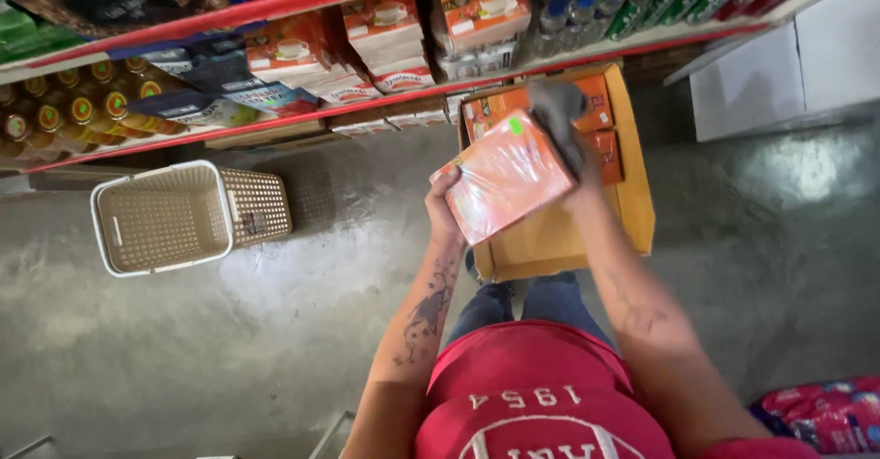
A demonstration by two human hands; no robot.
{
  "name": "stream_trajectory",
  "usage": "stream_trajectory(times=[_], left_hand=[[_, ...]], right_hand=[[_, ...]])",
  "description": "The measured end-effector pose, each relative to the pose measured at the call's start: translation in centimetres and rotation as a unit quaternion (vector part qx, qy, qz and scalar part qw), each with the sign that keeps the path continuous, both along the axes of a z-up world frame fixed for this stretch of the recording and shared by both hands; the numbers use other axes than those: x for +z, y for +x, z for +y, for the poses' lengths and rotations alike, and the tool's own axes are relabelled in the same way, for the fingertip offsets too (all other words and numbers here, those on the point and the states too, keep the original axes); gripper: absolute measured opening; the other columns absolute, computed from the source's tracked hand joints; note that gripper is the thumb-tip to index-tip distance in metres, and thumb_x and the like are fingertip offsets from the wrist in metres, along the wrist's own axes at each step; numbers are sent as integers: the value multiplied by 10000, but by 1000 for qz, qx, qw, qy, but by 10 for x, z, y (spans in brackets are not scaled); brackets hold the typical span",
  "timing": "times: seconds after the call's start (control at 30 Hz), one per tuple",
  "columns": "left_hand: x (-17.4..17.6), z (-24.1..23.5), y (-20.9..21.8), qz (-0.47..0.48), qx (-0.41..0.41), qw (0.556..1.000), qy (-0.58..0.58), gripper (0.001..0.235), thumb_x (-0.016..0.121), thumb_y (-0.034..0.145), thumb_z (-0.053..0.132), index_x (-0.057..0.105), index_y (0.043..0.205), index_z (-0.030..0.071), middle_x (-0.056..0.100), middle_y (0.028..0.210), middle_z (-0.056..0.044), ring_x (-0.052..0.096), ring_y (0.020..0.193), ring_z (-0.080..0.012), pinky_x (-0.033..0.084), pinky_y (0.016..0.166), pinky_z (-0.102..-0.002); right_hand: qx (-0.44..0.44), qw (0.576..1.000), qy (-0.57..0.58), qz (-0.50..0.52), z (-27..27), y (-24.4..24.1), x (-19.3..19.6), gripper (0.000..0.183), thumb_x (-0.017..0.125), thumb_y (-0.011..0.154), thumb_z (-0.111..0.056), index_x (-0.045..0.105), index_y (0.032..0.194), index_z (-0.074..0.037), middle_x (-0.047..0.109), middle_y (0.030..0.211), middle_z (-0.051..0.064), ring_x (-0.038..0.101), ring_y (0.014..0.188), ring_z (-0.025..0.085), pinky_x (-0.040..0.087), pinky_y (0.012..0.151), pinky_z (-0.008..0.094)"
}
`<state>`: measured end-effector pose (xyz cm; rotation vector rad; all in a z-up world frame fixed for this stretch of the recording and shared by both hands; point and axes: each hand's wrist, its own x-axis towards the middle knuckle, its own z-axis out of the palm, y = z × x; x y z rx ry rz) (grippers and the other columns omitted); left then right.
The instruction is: The person repeatedly picks up small orange boxes from a cardboard carton on the floor and wipes them with a grey cloth. After cleaning each box, the person places it back into the carton. The task is performed in a repetitive cycle, handling the boxes one at a time.
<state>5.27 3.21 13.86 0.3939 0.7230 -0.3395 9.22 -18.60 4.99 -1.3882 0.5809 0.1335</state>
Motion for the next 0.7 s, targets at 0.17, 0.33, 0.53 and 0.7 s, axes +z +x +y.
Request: stream_trajectory(times=[0.17, 0.33, 0.53, 0.7], left_hand=[[-1, -26, 6, -26, 142, 990, 2, 433, 743, 798, 303, 688, 1162, 74, 730, 1149, -194, 732, 1010, -337, 587, 937, -492], [-13, -37, 17, -63, 163, 980, 97, 417, 766, 831, 317, 570, 1142, 120, 653, 1093, -128, 654, 984, -264, 556, 912, -442], [24, -32, 0, -170, 16, 923, 344, 733, 838, 815, 159, 345, 1358, 168, 529, 1260, -124, 561, 1154, -265, 543, 949, -382], [54, -2, 25, -281, -166, 827, 458, 1116, 885, 747, 173, 176, 1595, 23, 219, 1530, -359, 391, 1371, -567, 613, 890, -527]], right_hand=[[-153, 912, 380, 19, 65, -44, 39, 573, 410, 963, -657, 693, 1037, -165, 680, 859, 43, 651, 736, 284, 484, 564, 425], [-170, 924, 340, -43, 116, -75, 86, 498, 654, 943, -541, 601, 1293, -191, 647, 1295, 49, 613, 1168, 247, 512, 1000, 466], [-222, 963, 154, -10, 70, -40, 106, 382, 915, 736, -186, 631, 981, -114, 595, 868, 21, 625, 811, 176, 512, 725, 343], [-47, 971, -152, -176, 39, -50, 76, 430, 835, 794, -65, 662, 1188, -60, 681, 1080, 103, 631, 1073, 195, 512, 918, 408]])
